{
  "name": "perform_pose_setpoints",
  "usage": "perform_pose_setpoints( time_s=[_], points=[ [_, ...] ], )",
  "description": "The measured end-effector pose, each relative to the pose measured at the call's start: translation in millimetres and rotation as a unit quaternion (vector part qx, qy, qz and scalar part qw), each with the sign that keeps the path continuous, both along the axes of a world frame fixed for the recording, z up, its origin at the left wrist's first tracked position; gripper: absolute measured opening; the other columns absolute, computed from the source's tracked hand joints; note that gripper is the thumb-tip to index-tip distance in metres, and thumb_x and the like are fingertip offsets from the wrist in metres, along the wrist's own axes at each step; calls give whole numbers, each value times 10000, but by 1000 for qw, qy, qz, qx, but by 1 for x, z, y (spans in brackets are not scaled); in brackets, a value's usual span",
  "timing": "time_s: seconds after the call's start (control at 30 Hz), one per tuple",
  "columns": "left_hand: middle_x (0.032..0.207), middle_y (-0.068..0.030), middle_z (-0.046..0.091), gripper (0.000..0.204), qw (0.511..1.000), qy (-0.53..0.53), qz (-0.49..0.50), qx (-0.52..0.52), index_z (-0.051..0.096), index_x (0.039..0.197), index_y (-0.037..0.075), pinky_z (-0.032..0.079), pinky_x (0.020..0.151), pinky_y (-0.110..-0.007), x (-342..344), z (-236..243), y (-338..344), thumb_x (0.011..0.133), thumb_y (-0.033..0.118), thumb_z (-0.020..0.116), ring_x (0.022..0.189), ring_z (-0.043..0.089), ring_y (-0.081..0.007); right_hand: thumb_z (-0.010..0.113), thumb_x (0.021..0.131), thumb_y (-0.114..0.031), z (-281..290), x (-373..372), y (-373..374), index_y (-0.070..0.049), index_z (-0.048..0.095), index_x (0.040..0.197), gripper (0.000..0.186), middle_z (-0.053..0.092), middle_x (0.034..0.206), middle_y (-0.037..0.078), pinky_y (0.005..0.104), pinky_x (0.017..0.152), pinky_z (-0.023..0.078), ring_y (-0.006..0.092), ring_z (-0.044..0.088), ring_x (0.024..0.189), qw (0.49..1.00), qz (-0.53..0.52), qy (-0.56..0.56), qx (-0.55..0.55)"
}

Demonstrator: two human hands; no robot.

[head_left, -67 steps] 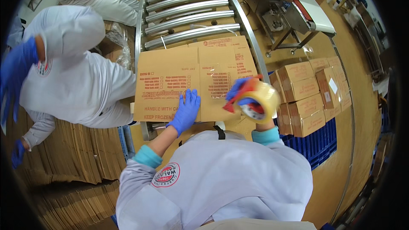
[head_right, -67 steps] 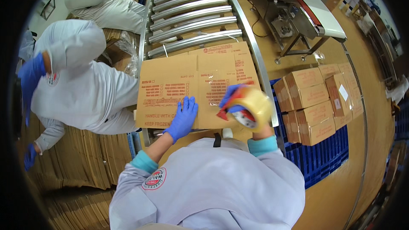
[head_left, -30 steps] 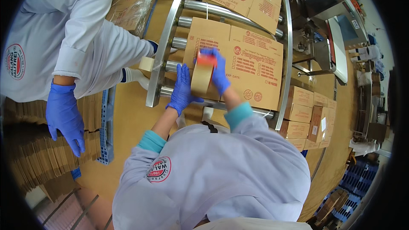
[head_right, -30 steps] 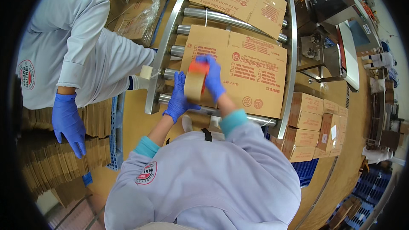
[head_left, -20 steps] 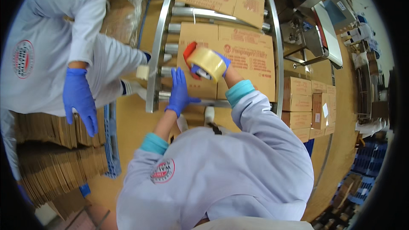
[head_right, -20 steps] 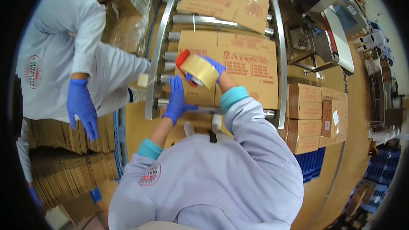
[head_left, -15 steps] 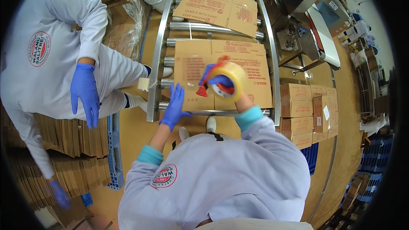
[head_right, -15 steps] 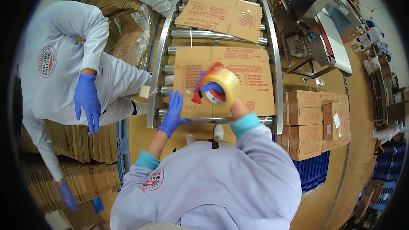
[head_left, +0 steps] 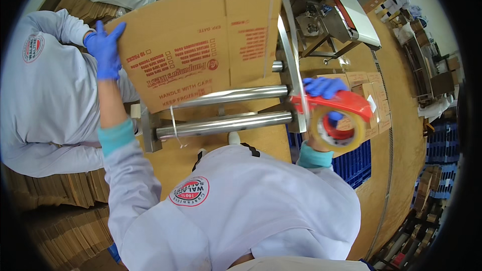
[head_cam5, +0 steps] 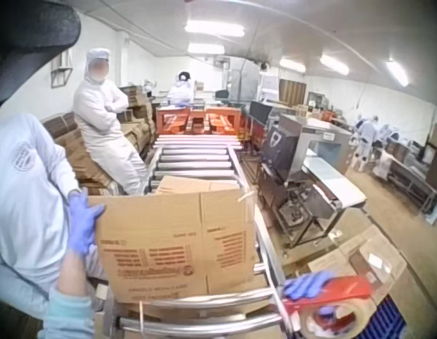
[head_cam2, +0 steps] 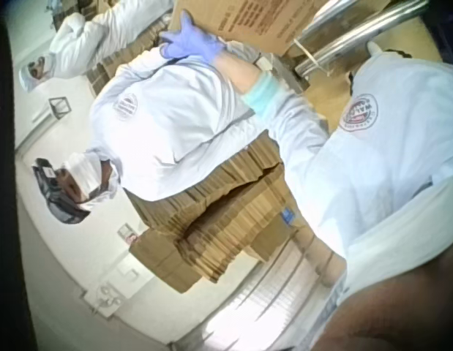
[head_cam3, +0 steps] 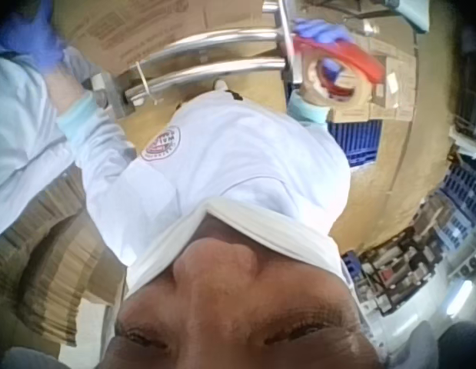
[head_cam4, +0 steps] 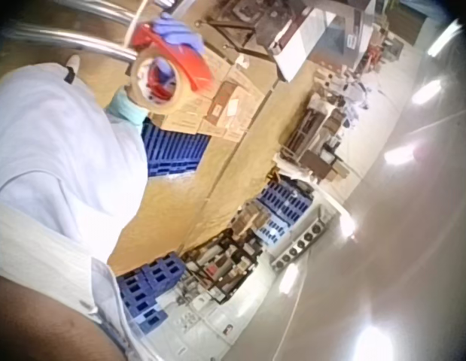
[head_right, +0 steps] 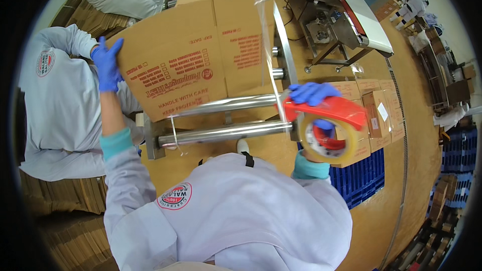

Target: The person tapes cardboard boxes on a conveyor belt using a handheld tape dispenser. They apply tape to the top seam of each box as it arrives, then push the sealed box forward along the rollers. A coworker assists by feeding boxes onto the belt.

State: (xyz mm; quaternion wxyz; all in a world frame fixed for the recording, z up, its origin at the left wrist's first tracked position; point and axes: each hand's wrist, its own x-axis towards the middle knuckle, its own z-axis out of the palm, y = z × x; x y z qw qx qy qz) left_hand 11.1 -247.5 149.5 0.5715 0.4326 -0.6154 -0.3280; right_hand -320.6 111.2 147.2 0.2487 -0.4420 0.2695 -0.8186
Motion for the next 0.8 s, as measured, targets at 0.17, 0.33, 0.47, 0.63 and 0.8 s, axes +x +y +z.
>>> perform_pose_setpoints(
  time_s=[0.17,0.33,0.47,0.63,0.8],
  points=[
    [1255,-203,200,1061,920,-363,129,-69,116,1361,-20,172,911,-491,-46,-126,-49,631,512,671,1100,179,-326,764,613,-172,-20,13,-9,-22,579,820,316,594,788,115,407,864,443,248,588,823,986,76,2,149],
    [1459,-213,-39,1294,777,-598,-193,38,52,1403,13,-32,957,-678,-153,-139,141,499,726,643,1322,-101,-433,749,644,-61,-48,1,-44,-29,582,877,289,592,862,91,343,841,456,210,581,872,963,116,-16,242],
    [1466,-155,112,1147,794,-577,-185,-35,228,1381,26,10,977,-668,-146,-177,182,540,695,632,1354,20,-361,713,655,22,-73,-27,-125,-48,570,864,263,602,922,82,338,889,437,221,557,972,976,54,156,140],
    [1443,-121,202,987,802,-573,-169,-12,345,1335,61,43,979,-668,-148,-175,180,594,653,619,1354,97,-316,655,707,-13,-148,-45,-219,-58,583,879,191,617,913,83,337,834,496,245,574,979,967,-38,168,186],
    [1432,-103,237,893,807,-572,-142,-19,385,1312,80,80,965,-682,-152,-186,178,636,619,609,1347,137,-306,487,852,-188,-155,-55,-239,-33,571,845,177,609,772,103,309,578,523,202,617,679,903,170,-184,348]
  ],
)
